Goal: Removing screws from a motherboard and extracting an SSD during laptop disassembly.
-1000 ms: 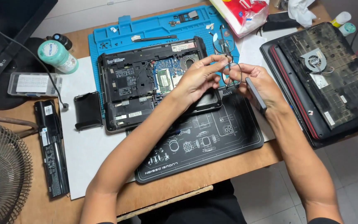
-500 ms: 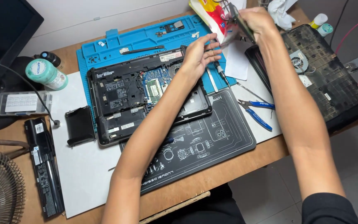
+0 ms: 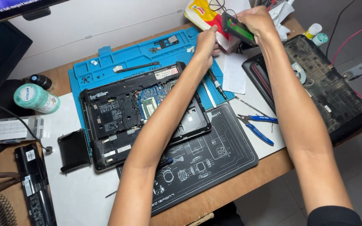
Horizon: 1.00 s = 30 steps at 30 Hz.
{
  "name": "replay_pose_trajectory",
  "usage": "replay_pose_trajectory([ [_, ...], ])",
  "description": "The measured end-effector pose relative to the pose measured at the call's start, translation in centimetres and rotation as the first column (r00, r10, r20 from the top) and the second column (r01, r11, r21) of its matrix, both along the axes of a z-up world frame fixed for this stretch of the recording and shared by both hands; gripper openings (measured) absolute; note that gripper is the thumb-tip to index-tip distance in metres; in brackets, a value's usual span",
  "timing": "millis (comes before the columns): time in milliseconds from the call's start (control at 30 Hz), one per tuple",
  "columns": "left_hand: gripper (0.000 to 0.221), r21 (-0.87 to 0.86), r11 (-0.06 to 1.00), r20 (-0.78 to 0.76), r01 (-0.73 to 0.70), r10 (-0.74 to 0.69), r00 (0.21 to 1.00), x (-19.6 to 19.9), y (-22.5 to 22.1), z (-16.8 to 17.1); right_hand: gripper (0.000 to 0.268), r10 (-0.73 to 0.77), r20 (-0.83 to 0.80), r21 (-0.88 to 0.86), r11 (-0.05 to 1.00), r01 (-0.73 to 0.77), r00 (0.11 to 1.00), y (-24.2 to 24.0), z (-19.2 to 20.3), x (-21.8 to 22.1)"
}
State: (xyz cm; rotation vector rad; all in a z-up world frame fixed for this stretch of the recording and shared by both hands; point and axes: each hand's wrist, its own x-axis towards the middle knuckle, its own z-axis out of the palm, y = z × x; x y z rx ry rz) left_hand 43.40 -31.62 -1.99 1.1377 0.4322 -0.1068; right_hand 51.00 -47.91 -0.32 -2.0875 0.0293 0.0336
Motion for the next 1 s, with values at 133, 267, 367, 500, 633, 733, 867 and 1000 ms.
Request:
replay_pose_trajectory([
  [133,0.033,-0.018,1.000,0.005,-0.010,0.010,1.000,-1.3,0.0,1.4,0.021,-0.037,-0.008,-0.088,0.995,0.036,0.999,-0.2,-0.3,-1.1],
  [267,0.039,-0.006,0.999,0.010,0.044,-0.044,0.999,-2.1,0.3,2.0,0.023,-0.020,0.059,-0.202,0.979,0.031,0.998,-0.5,-0.1,-1.8],
  [367,0.041,0.004,0.997,0.016,0.072,-0.072,0.997,-2.3,0.6,2.4,0.025,-0.015,0.109,-0.256,0.966,0.042,0.994,-0.2,1.4,-3.1],
  [500,0.039,-0.048,0.996,0.002,0.073,-0.073,0.997,-3.3,1.0,2.9,0.021,0.027,0.306,-0.361,0.928,0.090,0.952,-0.8,1.7,-3.4],
  [633,0.039,-0.074,0.996,0.011,0.057,-0.056,0.998,-4.5,1.4,3.4,0.019,0.099,0.510,-0.377,0.918,0.119,0.855,-0.8,2.3,-5.6],
  [733,0.036,-0.065,0.996,0.038,0.062,-0.060,0.998,-6.7,2.3,4.9,0.010,0.173,0.665,-0.337,0.938,0.086,0.726,0.1,3.4,-7.8],
  [867,0.065,-0.008,0.982,0.082,0.188,-0.187,0.979,-12.6,4.4,9.3,0.031,0.193,0.658,-0.303,0.953,0.022,0.728,2.7,4.6,-10.7],
  [1000,0.016,0.022,0.987,0.122,0.161,-0.162,0.979,-13.6,7.1,6.5,0.036,0.250,0.526,-0.263,0.957,-0.124,0.813,6.7,4.6,-12.6],
])
